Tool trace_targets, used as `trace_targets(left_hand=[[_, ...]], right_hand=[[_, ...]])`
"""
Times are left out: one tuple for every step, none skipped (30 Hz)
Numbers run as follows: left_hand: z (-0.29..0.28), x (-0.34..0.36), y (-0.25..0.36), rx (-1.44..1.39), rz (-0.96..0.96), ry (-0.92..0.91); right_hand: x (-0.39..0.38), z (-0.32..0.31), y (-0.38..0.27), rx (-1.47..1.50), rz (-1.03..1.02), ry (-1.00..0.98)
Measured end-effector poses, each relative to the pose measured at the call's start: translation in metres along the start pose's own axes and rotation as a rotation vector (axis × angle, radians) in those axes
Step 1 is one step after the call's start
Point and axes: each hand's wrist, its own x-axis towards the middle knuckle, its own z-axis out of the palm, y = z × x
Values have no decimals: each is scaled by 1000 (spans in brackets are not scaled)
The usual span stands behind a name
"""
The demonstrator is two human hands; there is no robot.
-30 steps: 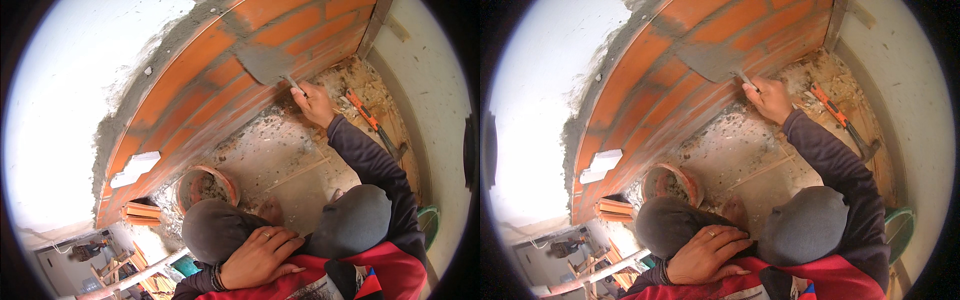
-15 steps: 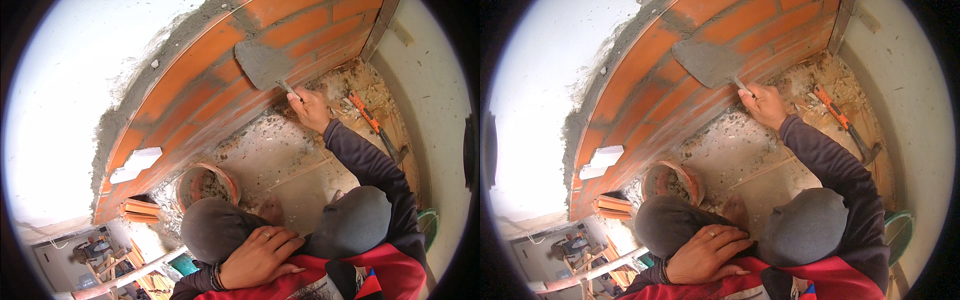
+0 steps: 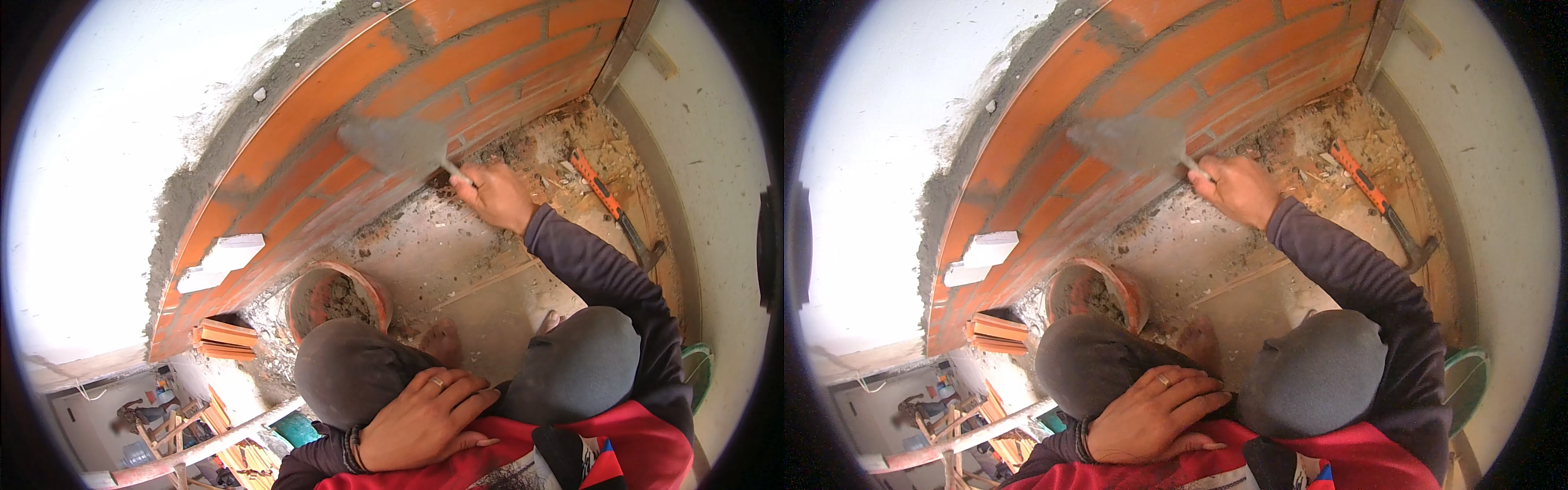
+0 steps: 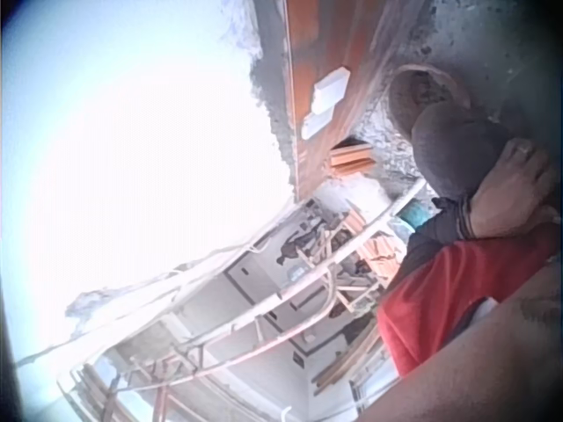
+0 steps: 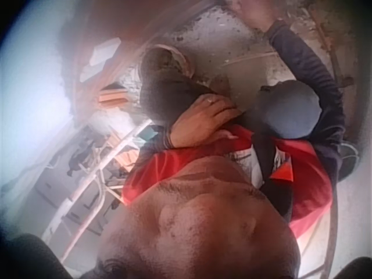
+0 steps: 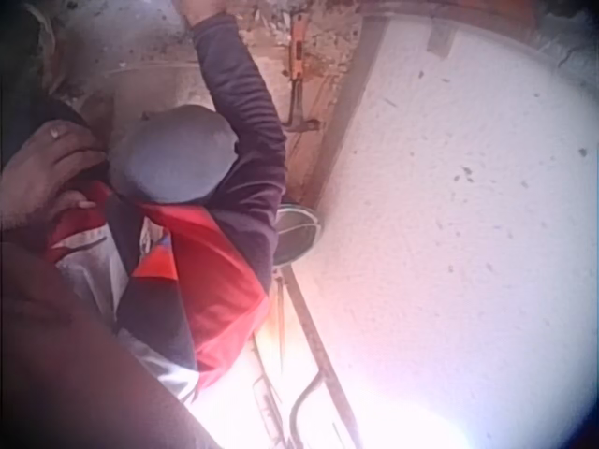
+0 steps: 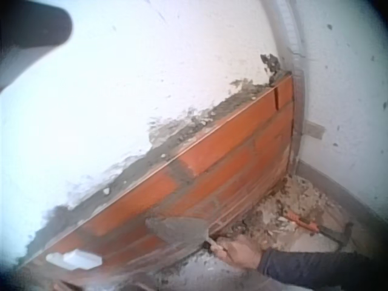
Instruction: The person applies mortar to a brick wall using a trowel and then uses a tape measure and a pen to mark a vertical aluminum profile.
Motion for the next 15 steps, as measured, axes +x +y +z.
trace_targets(left_hand=[[0,0,0,0,1,-3],[0,0,0,-1,2,-6],[0,0,0,-1,6,-3],[1,-1,0,-1,9,0],[1,-2,0,-1,14,3],[1,-2,1,-1,10,4],[1,-2,0,0,7,4],[1,-2,1,0,5,5],[1,-2,1,-1,8,4],[1,-2,1,-1,12,2],[1,-2,1,-1,17,1],[0,-4,1,1,15,0],[0,-4,1,2,12,-1],[1,-5,0,2,10,-1],[1,-4,1,4,11,-1]], right_hand=[[-2,1,-1,-57,-35,-62],[-5,4,-1,-20,-45,-30],[-4,2,-3,14,-9,24],[-2,0,-7,48,27,77],[0,-2,-10,82,62,130],[0,-5,-11,46,75,89],[0,-7,-10,9,88,48],[0,-9,-10,-27,102,7],[-1,-9,-8,-29,51,42],[-4,-6,-5,-31,1,77],[-5,-5,-4,-33,-49,112],[0,-9,-10,-31,-18,128],[7,-17,-19,-29,14,142],[12,-22,-22,-27,46,156],[15,-25,-18,-16,24,187]])
